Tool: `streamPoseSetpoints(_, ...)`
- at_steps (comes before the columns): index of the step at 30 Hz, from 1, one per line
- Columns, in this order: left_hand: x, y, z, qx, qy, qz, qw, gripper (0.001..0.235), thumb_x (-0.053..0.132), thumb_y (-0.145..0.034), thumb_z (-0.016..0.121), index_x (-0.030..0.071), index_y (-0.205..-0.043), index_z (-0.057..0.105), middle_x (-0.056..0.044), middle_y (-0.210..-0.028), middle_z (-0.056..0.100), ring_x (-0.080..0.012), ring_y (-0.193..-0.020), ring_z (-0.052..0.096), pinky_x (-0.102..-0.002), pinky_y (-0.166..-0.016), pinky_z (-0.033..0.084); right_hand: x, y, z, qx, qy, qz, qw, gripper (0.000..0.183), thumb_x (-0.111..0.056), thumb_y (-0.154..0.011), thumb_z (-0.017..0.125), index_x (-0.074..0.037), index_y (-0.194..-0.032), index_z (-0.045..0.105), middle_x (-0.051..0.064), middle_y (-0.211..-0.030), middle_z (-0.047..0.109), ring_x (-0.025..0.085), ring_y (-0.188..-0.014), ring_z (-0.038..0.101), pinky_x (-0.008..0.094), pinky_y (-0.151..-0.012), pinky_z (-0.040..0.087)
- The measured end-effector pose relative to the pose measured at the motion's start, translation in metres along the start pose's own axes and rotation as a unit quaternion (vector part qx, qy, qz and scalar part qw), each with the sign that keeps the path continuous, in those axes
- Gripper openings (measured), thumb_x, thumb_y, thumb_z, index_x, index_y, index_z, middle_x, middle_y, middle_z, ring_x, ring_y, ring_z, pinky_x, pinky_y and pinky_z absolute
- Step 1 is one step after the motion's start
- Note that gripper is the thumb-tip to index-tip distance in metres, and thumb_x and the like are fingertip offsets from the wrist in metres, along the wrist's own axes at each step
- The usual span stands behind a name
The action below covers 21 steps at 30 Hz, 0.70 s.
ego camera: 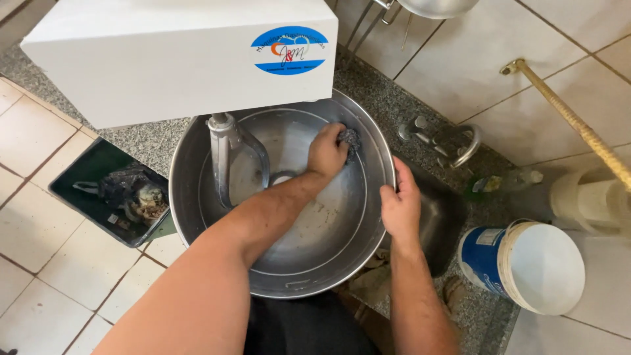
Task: The person scrubs the inside of a large metal bowl with a steel wool pad under running water from a tap. They repeatedly rinse the pad and the bowl, scrubbing the bottom and sides to remove residue.
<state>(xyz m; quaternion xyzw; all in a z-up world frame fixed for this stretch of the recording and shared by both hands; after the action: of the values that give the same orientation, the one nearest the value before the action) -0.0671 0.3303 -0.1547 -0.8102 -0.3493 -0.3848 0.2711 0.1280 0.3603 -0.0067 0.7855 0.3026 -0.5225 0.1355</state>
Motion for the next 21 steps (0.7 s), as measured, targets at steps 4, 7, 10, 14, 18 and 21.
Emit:
streamPoseSetpoints(4,-0.009,-0.003,0.001,0.051,0.138,-0.133,0.980,0.038,0.017,-0.078,0.078,0.016,-0.115,0.073,-0.008,-0.106,0.065,-0.0295,-0.100,0.071,-0.037,-0.089,0.059,0.001,-0.011,0.002,-0.006,-0.033,-0.004,0.999,0.063,0.008,-0.077,0.050,-0.007,-0.137,0.062,0.018,-0.120,0.071,0.024,-0.113,0.065,0.043,-0.099,0.052)
streamPoseSetpoints(7,0.009,0.011,-0.004,0.063,0.193,-0.171,0.964,0.042,0.016,-0.079,0.080,0.009,-0.119,0.074,-0.013,-0.100,0.067,-0.0276,-0.093,0.071,-0.035,-0.085,0.058,0.012,-0.014,0.002,-0.012,-0.056,-0.002,0.998,0.063,0.009,-0.077,0.050,-0.006,-0.137,0.062,0.018,-0.120,0.071,0.024,-0.113,0.064,0.042,-0.099,0.052)
streamPoseSetpoints(10,0.010,0.012,-0.001,0.075,0.179,-0.192,0.962,0.037,0.021,-0.084,0.081,0.006,-0.117,0.074,-0.015,-0.094,0.071,-0.0285,-0.091,0.073,-0.037,-0.081,0.060,0.009,-0.011,0.002,-0.016,-0.062,0.003,0.998,0.063,0.010,-0.077,0.050,-0.005,-0.137,0.061,0.019,-0.121,0.071,0.024,-0.113,0.064,0.042,-0.099,0.052)
streamPoseSetpoints(14,-0.043,-0.005,0.045,0.008,0.036,-0.236,0.971,0.031,0.042,-0.093,0.066,0.013,-0.094,0.075,-0.012,-0.084,0.075,-0.0338,-0.092,0.075,-0.046,-0.078,0.062,0.010,-0.013,0.002,-0.021,-0.076,-0.001,0.997,0.064,0.010,-0.077,0.049,-0.004,-0.138,0.060,0.018,-0.121,0.070,0.021,-0.113,0.061,0.041,-0.099,0.052)
streamPoseSetpoints(18,-0.049,-0.029,0.005,0.043,-0.020,-0.252,0.967,0.030,0.038,-0.095,0.061,0.012,-0.095,0.076,-0.012,-0.084,0.075,-0.0344,-0.090,0.076,-0.044,-0.074,0.061,0.009,-0.011,0.001,-0.024,-0.076,-0.004,0.997,0.064,0.009,-0.077,0.050,-0.003,-0.139,0.059,0.019,-0.122,0.069,0.022,-0.112,0.061,0.042,-0.099,0.052)
streamPoseSetpoints(21,0.005,-0.004,-0.006,-0.055,-0.049,-0.185,0.980,0.031,0.033,-0.100,0.051,0.013,-0.103,0.075,-0.014,-0.092,0.076,-0.0387,-0.099,0.074,-0.051,-0.082,0.061,-0.001,-0.011,-0.001,-0.022,0.014,-0.006,1.000,0.065,0.004,-0.077,0.053,-0.007,-0.141,0.058,0.020,-0.126,0.069,0.032,-0.121,0.063,0.044,-0.102,0.050)
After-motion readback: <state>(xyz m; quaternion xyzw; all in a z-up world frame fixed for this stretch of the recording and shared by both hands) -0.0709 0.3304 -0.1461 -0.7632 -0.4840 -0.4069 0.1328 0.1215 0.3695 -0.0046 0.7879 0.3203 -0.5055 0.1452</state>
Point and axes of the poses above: each hand's wrist, its own y-axis away from the middle knuckle, its own z-axis out of the palm, x = y × z, the point moved 3 cm from there along -y, towards the middle knuckle
